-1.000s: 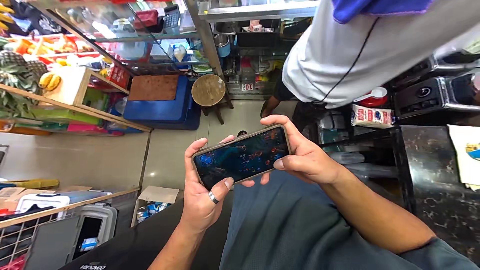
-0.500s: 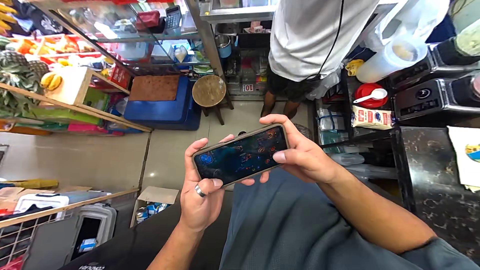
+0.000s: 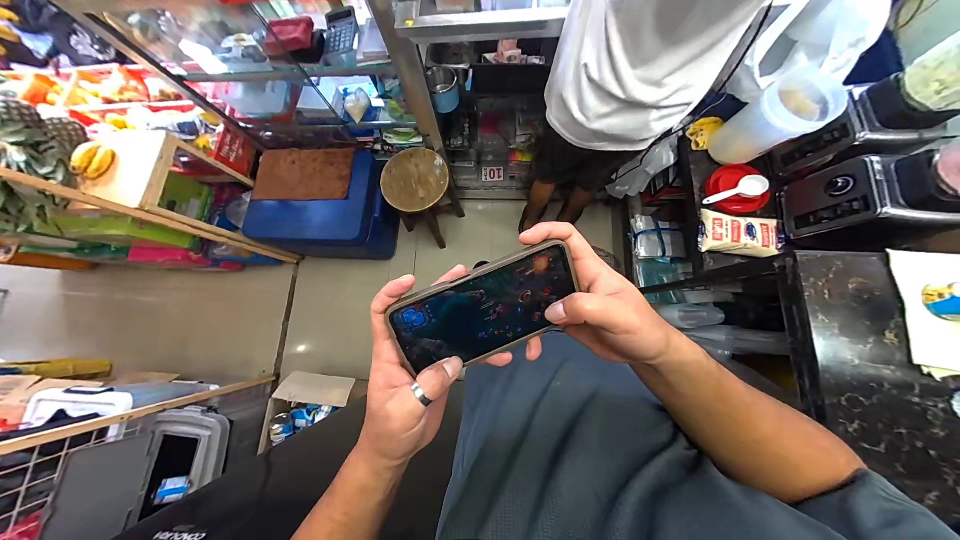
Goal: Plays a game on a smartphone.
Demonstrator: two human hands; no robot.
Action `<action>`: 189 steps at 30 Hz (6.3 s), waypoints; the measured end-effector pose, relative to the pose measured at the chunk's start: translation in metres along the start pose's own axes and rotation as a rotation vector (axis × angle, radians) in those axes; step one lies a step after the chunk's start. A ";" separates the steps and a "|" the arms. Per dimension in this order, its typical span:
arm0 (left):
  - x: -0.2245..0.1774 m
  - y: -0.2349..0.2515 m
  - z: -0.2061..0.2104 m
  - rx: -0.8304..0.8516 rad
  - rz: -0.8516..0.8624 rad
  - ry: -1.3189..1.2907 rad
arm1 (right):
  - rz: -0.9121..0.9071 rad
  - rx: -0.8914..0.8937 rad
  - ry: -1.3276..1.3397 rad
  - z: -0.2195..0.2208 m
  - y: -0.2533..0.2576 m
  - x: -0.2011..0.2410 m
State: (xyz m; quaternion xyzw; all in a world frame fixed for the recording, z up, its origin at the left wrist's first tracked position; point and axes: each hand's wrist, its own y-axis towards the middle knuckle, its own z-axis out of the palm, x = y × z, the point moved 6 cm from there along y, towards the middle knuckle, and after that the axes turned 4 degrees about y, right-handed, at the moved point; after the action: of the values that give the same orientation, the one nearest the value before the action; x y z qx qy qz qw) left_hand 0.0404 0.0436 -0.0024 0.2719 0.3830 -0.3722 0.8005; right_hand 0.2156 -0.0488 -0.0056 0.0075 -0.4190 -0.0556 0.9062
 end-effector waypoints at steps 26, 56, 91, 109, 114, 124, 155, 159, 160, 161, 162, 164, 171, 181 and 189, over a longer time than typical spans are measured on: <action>-0.003 0.001 -0.001 0.040 0.006 -0.064 | -0.013 0.060 0.006 0.004 -0.005 0.001; -0.002 0.000 0.001 0.006 0.011 0.035 | -0.027 0.073 -0.021 0.003 -0.004 0.002; -0.002 0.000 -0.002 -0.026 0.018 -0.037 | 0.015 0.131 0.002 0.004 -0.003 0.000; -0.001 0.001 -0.003 0.000 0.019 -0.052 | 0.002 0.085 -0.023 0.002 -0.003 -0.004; -0.002 0.001 -0.003 0.007 0.015 -0.072 | 0.015 0.122 -0.002 0.003 -0.006 -0.003; -0.002 0.003 -0.001 -0.066 0.001 -0.052 | 0.009 0.135 0.053 0.003 -0.005 -0.003; -0.006 0.002 -0.004 -0.261 0.023 0.116 | 0.009 0.078 -0.058 0.004 -0.001 -0.013; -0.006 0.001 -0.005 -0.286 0.015 0.155 | -0.013 -0.019 -0.067 0.003 0.004 -0.015; -0.006 0.001 -0.005 -0.287 0.014 0.158 | -0.009 -0.037 -0.046 0.003 0.004 -0.016; -0.006 0.002 -0.005 -0.288 0.019 0.154 | -0.005 -0.043 -0.027 0.003 0.005 -0.016; -0.007 0.002 -0.006 -0.285 0.025 0.152 | -0.004 -0.031 -0.011 0.004 0.005 -0.016; -0.007 0.002 -0.006 -0.268 0.025 0.134 | 0.005 0.029 0.013 0.004 0.004 -0.015; -0.007 0.004 -0.010 -0.065 0.001 -0.051 | 0.026 0.128 0.047 0.005 0.003 -0.012; -0.005 0.005 -0.010 -0.027 -0.002 -0.035 | 0.025 0.120 0.050 0.004 0.001 -0.011; -0.006 0.004 -0.007 -0.027 0.008 -0.019 | -0.003 0.035 -0.084 0.005 0.000 -0.010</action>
State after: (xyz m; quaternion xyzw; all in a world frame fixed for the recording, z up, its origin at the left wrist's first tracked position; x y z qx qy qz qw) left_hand 0.0377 0.0533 -0.0011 0.2588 0.3796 -0.3664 0.8091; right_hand 0.2048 -0.0480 -0.0101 0.0218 -0.4574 -0.0496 0.8876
